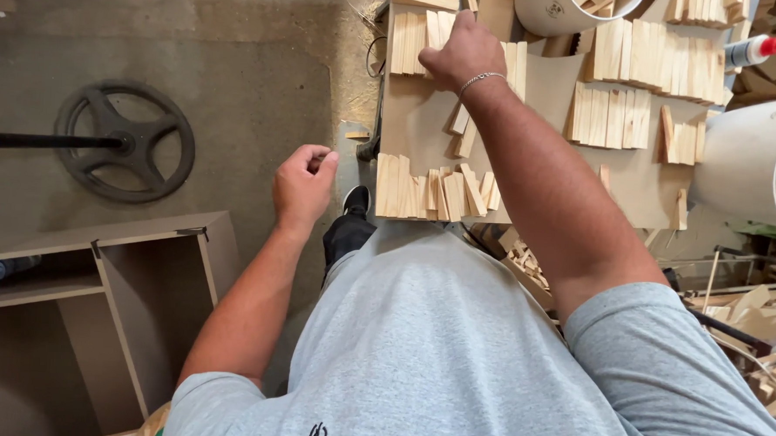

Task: Sorting and organizing small wooden slats on a workbench and into a storage box.

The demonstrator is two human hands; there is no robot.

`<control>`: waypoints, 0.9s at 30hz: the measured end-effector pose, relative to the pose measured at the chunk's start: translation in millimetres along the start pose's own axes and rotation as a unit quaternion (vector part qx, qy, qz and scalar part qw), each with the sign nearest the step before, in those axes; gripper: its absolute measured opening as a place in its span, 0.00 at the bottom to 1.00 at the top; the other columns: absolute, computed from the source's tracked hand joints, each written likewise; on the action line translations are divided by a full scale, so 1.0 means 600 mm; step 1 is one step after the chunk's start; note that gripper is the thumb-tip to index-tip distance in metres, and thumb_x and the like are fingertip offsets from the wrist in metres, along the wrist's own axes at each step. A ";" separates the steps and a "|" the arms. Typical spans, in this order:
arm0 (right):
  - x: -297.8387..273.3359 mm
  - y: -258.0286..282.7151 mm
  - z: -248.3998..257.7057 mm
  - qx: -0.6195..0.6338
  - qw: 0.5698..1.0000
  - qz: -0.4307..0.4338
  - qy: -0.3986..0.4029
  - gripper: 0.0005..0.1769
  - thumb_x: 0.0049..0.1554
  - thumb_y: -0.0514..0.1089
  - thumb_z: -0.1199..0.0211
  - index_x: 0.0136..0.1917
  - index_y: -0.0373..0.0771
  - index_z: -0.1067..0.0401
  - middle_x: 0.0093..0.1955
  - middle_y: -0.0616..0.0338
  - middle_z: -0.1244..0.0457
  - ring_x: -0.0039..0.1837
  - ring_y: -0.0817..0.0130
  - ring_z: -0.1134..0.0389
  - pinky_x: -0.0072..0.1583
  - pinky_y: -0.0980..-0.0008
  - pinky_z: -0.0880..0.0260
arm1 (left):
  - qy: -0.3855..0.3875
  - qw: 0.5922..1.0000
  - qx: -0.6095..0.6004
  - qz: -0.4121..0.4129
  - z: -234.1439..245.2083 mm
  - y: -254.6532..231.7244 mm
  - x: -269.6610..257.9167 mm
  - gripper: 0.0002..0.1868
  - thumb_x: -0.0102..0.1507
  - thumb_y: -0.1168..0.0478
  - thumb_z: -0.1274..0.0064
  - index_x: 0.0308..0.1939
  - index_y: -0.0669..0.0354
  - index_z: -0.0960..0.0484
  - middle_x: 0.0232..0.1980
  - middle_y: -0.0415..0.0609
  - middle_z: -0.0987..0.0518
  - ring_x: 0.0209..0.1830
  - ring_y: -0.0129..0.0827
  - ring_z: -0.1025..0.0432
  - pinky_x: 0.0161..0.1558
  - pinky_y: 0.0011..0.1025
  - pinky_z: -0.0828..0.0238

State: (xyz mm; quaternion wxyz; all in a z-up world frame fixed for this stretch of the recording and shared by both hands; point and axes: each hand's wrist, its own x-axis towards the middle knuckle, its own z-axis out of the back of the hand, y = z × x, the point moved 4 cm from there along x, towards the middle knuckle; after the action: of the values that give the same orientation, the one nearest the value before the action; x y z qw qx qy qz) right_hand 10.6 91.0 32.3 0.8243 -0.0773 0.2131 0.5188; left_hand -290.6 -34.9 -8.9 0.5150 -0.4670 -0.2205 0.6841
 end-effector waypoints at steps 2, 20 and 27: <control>-0.035 0.017 0.020 0.026 1.000 0.008 -0.005 0.22 0.51 0.54 0.40 0.53 0.40 0.38 0.48 0.49 0.38 0.49 0.52 0.35 0.48 0.52 0.32 | -0.006 1.000 -0.008 -0.002 0.005 0.003 0.000 0.08 0.62 0.50 0.44 0.39 0.44 0.13 0.31 0.34 0.17 0.32 0.24 0.25 0.39 0.30 0.31; -0.168 0.026 -0.066 0.090 0.992 0.070 0.050 0.31 0.53 0.66 0.36 0.53 0.40 0.39 0.56 0.44 0.39 0.60 0.34 0.31 0.64 0.43 0.30 | 0.088 0.971 -0.001 -0.223 -0.121 -0.078 0.048 0.31 0.56 0.60 0.41 0.65 0.51 0.22 0.57 0.51 0.22 0.55 0.48 0.24 0.57 0.44 0.26; -0.147 -0.032 -0.111 0.231 0.971 0.018 0.057 0.21 0.50 0.56 0.35 0.51 0.47 0.35 0.48 0.59 0.33 0.58 0.54 0.28 0.61 0.52 0.28 | 0.097 0.973 0.013 -0.210 -0.133 -0.072 0.054 0.36 0.54 0.58 0.39 0.68 0.48 0.24 0.59 0.46 0.24 0.51 0.43 0.22 0.56 0.39 0.23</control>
State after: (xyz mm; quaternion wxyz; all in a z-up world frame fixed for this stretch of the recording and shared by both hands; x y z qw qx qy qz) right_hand -22.9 -13.3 8.6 0.7970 0.0895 0.3747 0.4651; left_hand -200.9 -3.5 -25.9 0.6723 -0.4675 -0.2539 0.5148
